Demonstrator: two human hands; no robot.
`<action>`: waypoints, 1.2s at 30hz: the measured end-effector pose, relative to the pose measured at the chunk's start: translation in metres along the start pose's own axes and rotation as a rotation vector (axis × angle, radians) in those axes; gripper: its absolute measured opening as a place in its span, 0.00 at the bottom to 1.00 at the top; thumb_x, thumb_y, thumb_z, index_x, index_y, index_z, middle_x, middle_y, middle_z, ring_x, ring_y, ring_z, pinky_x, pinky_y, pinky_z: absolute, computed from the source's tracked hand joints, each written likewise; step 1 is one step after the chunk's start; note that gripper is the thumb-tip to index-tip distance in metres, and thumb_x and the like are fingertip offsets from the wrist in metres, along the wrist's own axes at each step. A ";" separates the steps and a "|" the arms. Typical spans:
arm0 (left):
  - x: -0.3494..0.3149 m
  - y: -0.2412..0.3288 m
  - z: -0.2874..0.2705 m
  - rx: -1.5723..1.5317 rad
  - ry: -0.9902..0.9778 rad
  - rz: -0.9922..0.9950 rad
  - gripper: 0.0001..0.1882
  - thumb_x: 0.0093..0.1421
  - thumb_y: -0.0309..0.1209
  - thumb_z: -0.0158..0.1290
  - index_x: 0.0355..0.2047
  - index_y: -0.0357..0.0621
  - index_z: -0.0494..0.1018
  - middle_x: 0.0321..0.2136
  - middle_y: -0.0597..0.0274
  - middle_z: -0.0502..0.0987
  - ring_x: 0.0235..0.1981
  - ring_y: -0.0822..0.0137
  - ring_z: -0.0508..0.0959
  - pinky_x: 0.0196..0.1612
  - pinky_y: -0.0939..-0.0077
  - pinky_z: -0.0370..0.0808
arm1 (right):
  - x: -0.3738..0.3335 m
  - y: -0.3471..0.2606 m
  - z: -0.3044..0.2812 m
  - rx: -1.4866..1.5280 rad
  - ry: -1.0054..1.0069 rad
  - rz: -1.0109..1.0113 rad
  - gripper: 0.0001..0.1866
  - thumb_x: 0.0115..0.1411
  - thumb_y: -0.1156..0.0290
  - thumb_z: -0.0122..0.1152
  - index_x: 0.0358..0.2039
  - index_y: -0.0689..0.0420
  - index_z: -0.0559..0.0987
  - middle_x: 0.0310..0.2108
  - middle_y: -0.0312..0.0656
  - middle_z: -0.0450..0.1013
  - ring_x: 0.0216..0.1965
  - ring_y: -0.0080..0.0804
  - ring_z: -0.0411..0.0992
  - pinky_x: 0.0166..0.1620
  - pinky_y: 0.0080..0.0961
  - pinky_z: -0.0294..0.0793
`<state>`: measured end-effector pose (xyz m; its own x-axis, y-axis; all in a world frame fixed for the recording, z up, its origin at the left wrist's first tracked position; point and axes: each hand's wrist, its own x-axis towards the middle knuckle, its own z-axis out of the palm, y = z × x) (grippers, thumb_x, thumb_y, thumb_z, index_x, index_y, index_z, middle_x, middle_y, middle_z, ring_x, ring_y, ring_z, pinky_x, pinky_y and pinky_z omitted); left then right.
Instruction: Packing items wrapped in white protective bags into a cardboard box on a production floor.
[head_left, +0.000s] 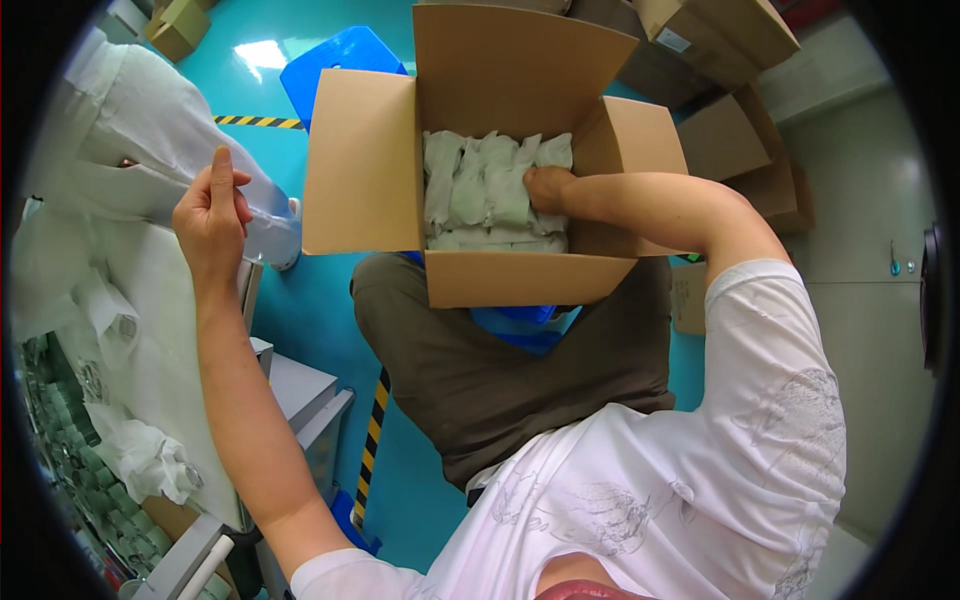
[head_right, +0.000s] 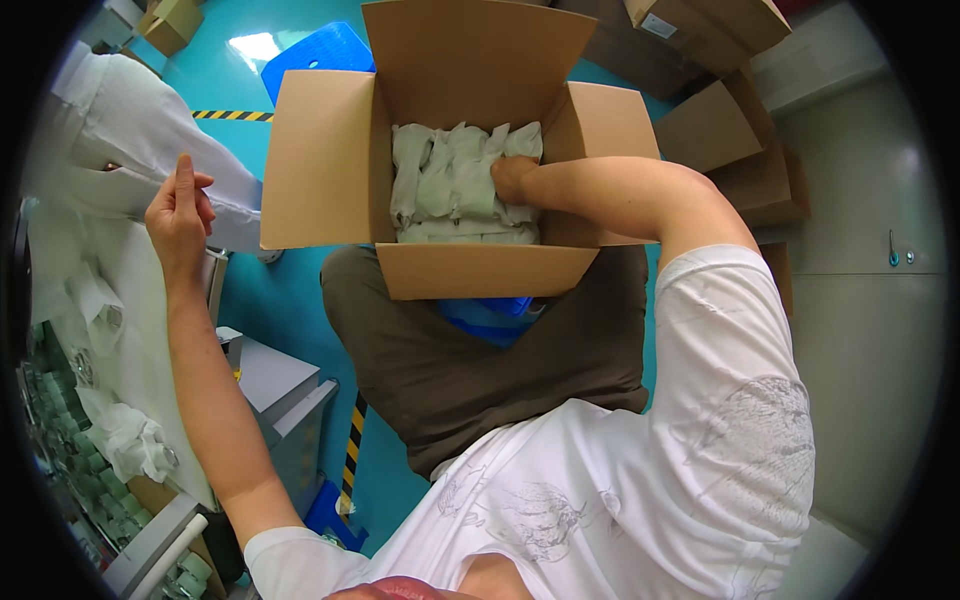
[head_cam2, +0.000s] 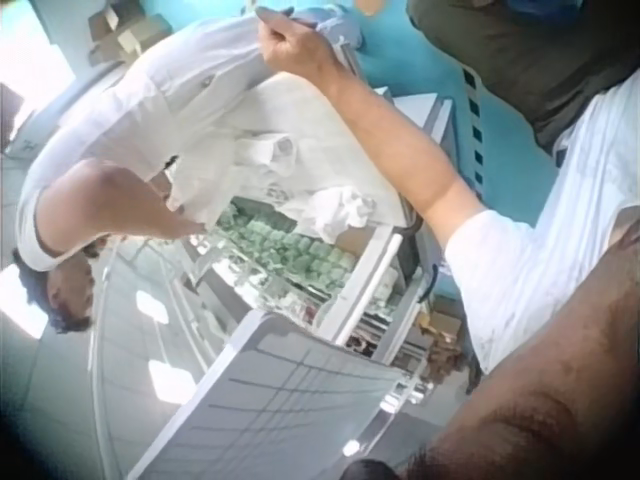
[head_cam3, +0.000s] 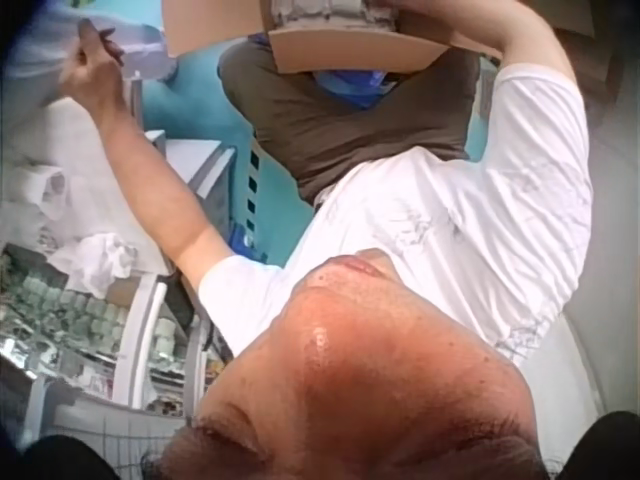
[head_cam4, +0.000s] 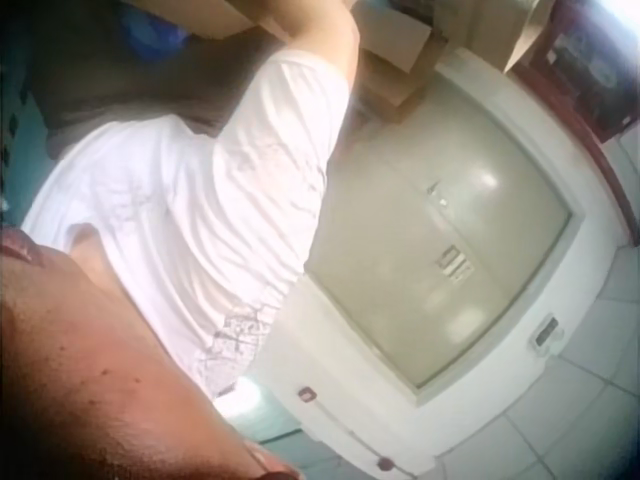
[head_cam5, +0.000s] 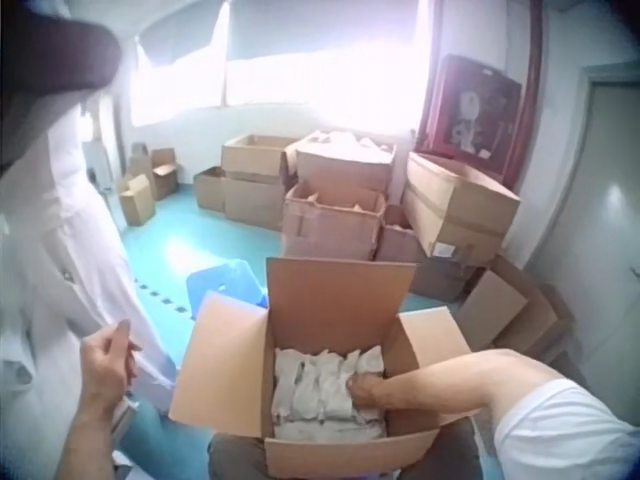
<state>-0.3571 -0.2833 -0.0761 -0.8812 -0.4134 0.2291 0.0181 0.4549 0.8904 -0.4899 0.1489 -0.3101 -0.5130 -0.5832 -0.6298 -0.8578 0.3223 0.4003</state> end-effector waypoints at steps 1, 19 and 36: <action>0.006 0.004 0.010 -0.026 -0.016 0.010 0.25 0.71 0.49 0.53 0.27 0.41 0.79 0.12 0.72 0.66 0.14 0.80 0.63 0.18 0.83 0.56 | -0.003 0.009 0.027 0.138 0.064 0.076 0.19 0.64 0.67 0.52 0.45 0.68 0.83 0.46 0.61 0.76 0.40 0.51 0.82 0.36 0.44 0.83; -0.002 0.000 0.001 0.080 0.063 0.053 0.23 0.72 0.45 0.53 0.26 0.40 0.79 0.12 0.71 0.68 0.14 0.81 0.64 0.18 0.82 0.57 | -0.203 -0.081 -0.107 0.947 0.910 0.374 0.19 0.56 0.61 0.70 0.43 0.59 0.81 0.31 0.45 0.78 0.35 0.46 0.78 0.38 0.38 0.80; -0.209 0.021 0.036 0.227 0.112 0.217 0.13 0.72 0.29 0.48 0.32 0.37 0.78 0.16 0.68 0.71 0.15 0.80 0.69 0.19 0.84 0.63 | -0.187 -0.080 -0.077 0.912 0.864 0.378 0.11 0.52 0.66 0.70 0.28 0.55 0.76 0.26 0.43 0.76 0.32 0.47 0.78 0.34 0.43 0.77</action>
<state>-0.1897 -0.1584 -0.1192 -0.8110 -0.3659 0.4565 0.0829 0.7006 0.7088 -0.3231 0.1743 -0.1730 -0.8322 -0.5228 0.1846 -0.5528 0.7570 -0.3483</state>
